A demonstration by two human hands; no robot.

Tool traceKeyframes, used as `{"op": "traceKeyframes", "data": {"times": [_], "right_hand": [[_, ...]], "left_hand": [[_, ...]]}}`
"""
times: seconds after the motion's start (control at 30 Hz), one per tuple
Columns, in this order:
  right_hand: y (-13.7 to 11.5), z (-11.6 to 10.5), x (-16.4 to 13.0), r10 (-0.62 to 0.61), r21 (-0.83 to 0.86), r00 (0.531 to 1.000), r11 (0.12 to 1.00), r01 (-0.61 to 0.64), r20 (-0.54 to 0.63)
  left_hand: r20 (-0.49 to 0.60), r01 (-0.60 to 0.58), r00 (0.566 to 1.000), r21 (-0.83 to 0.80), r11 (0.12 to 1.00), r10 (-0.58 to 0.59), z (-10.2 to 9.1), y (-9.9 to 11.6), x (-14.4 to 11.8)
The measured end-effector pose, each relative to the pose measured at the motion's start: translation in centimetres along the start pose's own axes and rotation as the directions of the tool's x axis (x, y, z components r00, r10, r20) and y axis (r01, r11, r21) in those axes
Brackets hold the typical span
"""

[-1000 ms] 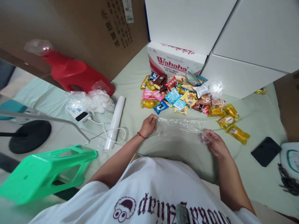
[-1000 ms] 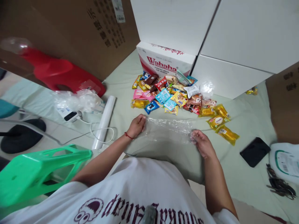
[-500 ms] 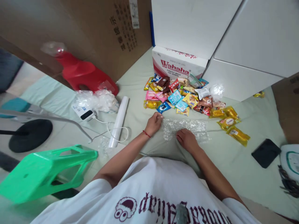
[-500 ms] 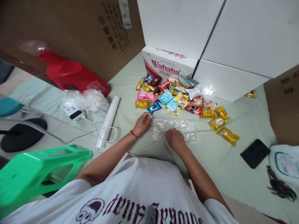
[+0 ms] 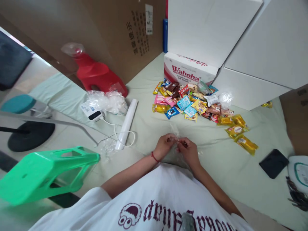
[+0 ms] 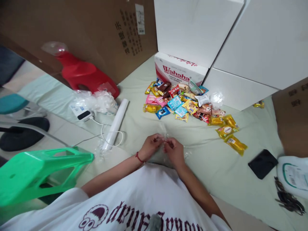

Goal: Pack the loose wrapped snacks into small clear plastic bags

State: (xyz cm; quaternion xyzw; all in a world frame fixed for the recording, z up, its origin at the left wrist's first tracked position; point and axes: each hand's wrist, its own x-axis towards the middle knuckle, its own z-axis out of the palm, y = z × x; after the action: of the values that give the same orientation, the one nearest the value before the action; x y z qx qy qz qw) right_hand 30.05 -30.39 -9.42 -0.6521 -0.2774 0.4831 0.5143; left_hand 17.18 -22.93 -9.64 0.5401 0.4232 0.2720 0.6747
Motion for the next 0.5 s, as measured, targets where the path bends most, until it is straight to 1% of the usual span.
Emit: {"op": "traceKeyframes", "data": {"times": [0.07,0.13,0.23,0.3,0.33,0.37,0.4,0.47,0.5], "right_hand": [[-0.8,-0.8,-0.1,0.054,0.109,0.999,0.993,-0.054,0.005],[-1.6,-2.3,0.0,0.068,0.184,0.998,0.981,-0.065,-0.013],[-2.7,-5.7,0.3,0.074,0.28,0.994,0.959,-0.048,-0.083],[-3.1,-8.2,0.5,0.092,0.344,0.987,0.938,-0.04,-0.134],[-3.2,-9.5,0.8,0.106,0.366,0.982,0.93,-0.042,-0.155],[-3.3,-10.7,1.1,0.12,0.377,0.978,0.925,-0.047,-0.171],[-3.2,-11.9,1.5,0.135,0.38,0.973,0.923,-0.056,-0.185],[-2.8,-13.6,2.5,0.167,0.368,0.965,0.926,-0.083,-0.204],[-2.5,-14.2,3.0,0.182,0.359,0.961,0.928,-0.097,-0.21]], "left_hand": [[0.056,0.042,0.998,-0.063,0.997,-0.039,-0.1,0.3,0.7],[0.122,0.11,0.988,-0.153,0.982,-0.091,-0.6,0.5,1.3],[0.172,0.199,0.972,-0.261,0.944,-0.157,-1.9,1.0,2.1],[0.214,0.261,0.955,-0.273,0.926,-0.206,-3.2,1.3,3.0],[0.229,0.292,0.944,-0.254,0.922,-0.236,-3.9,1.5,3.6],[0.22,0.315,0.938,-0.214,0.925,-0.269,-4.7,1.6,4.3],[0.183,0.329,0.937,-0.161,0.931,-0.299,-5.4,1.8,5.0],[0.052,0.328,0.944,-0.057,0.943,-0.325,-6.6,2.0,6.3],[-0.027,0.312,0.95,-0.019,0.95,-0.312,-7.1,2.1,6.8]]}}
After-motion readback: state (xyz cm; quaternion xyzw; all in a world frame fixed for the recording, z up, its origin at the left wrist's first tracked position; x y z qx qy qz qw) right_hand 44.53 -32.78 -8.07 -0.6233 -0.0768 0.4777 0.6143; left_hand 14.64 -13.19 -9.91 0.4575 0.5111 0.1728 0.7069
